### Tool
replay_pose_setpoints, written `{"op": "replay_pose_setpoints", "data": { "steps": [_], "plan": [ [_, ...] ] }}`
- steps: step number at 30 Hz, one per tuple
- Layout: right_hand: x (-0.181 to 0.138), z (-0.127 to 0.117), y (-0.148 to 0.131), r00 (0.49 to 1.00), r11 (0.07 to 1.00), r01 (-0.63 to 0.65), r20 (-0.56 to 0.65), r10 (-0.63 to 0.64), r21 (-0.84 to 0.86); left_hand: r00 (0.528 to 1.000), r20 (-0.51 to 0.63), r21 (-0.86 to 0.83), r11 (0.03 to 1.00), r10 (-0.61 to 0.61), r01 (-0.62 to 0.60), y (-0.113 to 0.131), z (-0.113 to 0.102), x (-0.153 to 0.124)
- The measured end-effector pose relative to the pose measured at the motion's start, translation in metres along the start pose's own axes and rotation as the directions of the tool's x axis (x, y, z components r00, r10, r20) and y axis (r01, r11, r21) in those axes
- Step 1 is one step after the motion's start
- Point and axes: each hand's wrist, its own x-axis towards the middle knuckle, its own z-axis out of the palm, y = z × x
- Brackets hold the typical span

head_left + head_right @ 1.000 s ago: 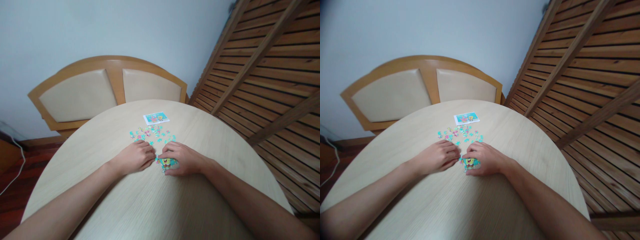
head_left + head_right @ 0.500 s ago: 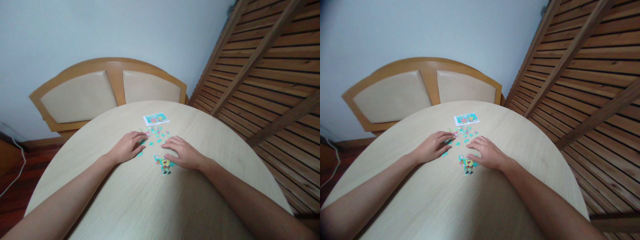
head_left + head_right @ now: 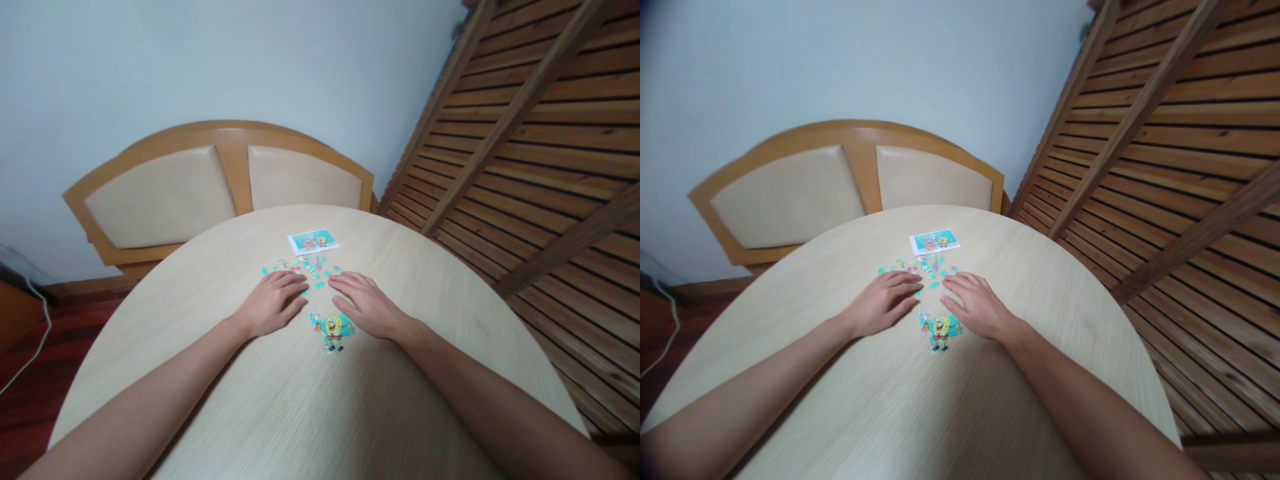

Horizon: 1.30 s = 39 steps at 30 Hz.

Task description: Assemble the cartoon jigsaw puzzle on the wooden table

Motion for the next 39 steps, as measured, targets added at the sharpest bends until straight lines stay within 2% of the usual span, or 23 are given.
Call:
{"op": "replay_pose_setpoints", "data": {
  "steps": [3, 5, 10, 14, 20, 25, 29, 35, 39],
  "plan": [
    [0.000, 0.000, 0.000, 0.990, 0.995, 0.089, 0.104, -0.093, 0.045, 1.000, 0.027, 0.009, 1.000, -0.006, 0.006, 0.002, 0.001, 0.001],
    [0.000, 0.001, -0.002, 0.985, 0.993, 0.110, 0.128, -0.114, 0.041, 0.999, 0.014, 0.035, 0.998, -0.049, 0.048, 0.001, 0.001, 0.001],
    [0.001, 0.003, -0.004, 0.999, 0.998, 0.014, -0.034, -0.016, -0.064, 0.992, -0.032, 0.088, 0.989, -0.119, 0.122, -0.003, 0.003, 0.000],
    [0.003, 0.002, -0.005, 0.997, 0.993, -0.043, -0.072, 0.035, -0.109, 0.995, 0.025, 0.107, 0.990, -0.098, 0.095, -0.005, 0.006, 0.000],
    [0.027, -0.002, -0.016, 0.997, 0.993, 0.008, 0.083, 0.002, -0.120, 0.994, 0.014, 0.125, 0.987, -0.104, 0.102, -0.004, 0.004, 0.001],
    [0.047, -0.002, -0.022, 0.985, 0.994, -0.021, 0.169, 0.039, -0.106, 0.996, 0.001, 0.115, 0.989, -0.095, 0.094, -0.003, 0.001, -0.001],
    [0.034, -0.005, -0.022, 0.982, 0.997, 0.073, 0.175, -0.067, -0.032, 0.997, -0.020, 0.086, 0.994, -0.069, 0.071, -0.002, 0.000, -0.002],
    [0.004, -0.012, -0.017, 0.975, 0.990, 0.111, 0.186, -0.125, 0.085, 0.998, -0.055, 0.021, 0.999, -0.044, 0.045, 0.011, 0.002, 0.001],
    [-0.005, -0.008, -0.013, 0.971, 0.975, 0.159, 0.153, -0.183, 0.158, 0.999, -0.026, -0.018, 0.999, 0.036, -0.036, 0.022, 0.005, 0.000]
  ]
}}
